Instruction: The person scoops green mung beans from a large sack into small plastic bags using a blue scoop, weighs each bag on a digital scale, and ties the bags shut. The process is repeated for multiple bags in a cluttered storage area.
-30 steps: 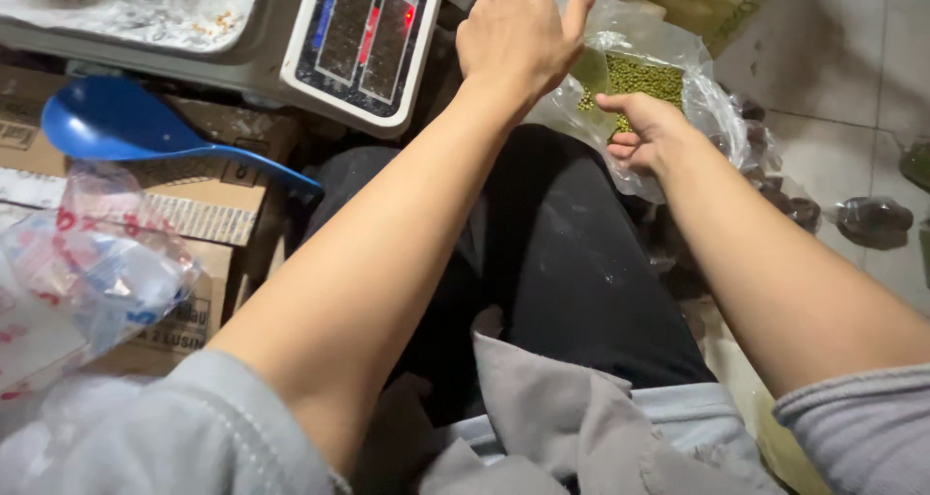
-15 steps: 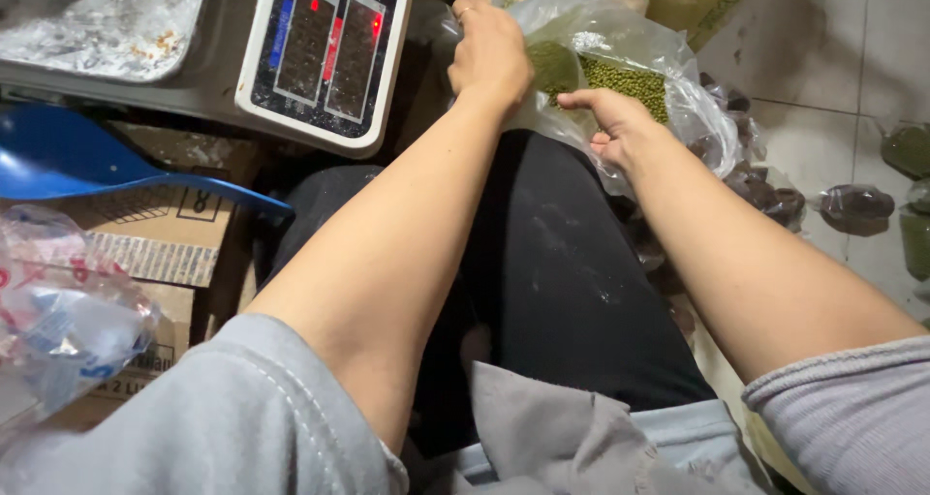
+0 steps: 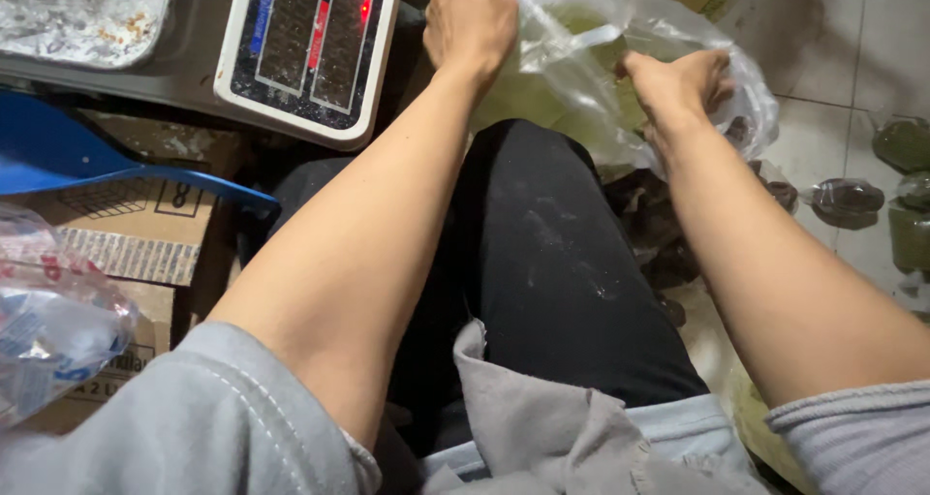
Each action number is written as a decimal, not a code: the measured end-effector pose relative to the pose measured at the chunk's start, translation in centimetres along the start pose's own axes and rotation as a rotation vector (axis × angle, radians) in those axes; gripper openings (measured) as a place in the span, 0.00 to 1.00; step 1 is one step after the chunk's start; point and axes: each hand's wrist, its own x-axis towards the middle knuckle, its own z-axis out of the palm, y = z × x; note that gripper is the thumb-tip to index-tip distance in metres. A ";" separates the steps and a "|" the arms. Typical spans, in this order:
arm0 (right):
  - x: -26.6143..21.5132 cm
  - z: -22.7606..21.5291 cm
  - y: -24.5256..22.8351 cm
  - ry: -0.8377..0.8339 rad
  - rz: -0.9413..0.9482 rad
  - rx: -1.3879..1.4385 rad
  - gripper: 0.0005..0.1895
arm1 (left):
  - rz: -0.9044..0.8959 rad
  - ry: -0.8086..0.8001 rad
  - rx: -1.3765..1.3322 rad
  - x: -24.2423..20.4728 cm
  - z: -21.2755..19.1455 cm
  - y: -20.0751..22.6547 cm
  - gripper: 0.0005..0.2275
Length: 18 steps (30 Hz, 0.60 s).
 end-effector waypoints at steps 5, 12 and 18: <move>1.1 -0.1 0.9 0.260 -0.181 -0.122 0.61 | 0.003 0.155 -0.025 5.1 4.6 -1.0 0.21; -1.9 0.8 0.9 0.280 -0.509 -0.190 0.60 | 0.061 0.215 -0.133 4.9 3.8 -3.0 0.18; -1.0 4.2 0.2 0.092 -0.489 -0.353 0.69 | 0.136 0.282 -0.221 0.3 -1.5 -0.9 0.16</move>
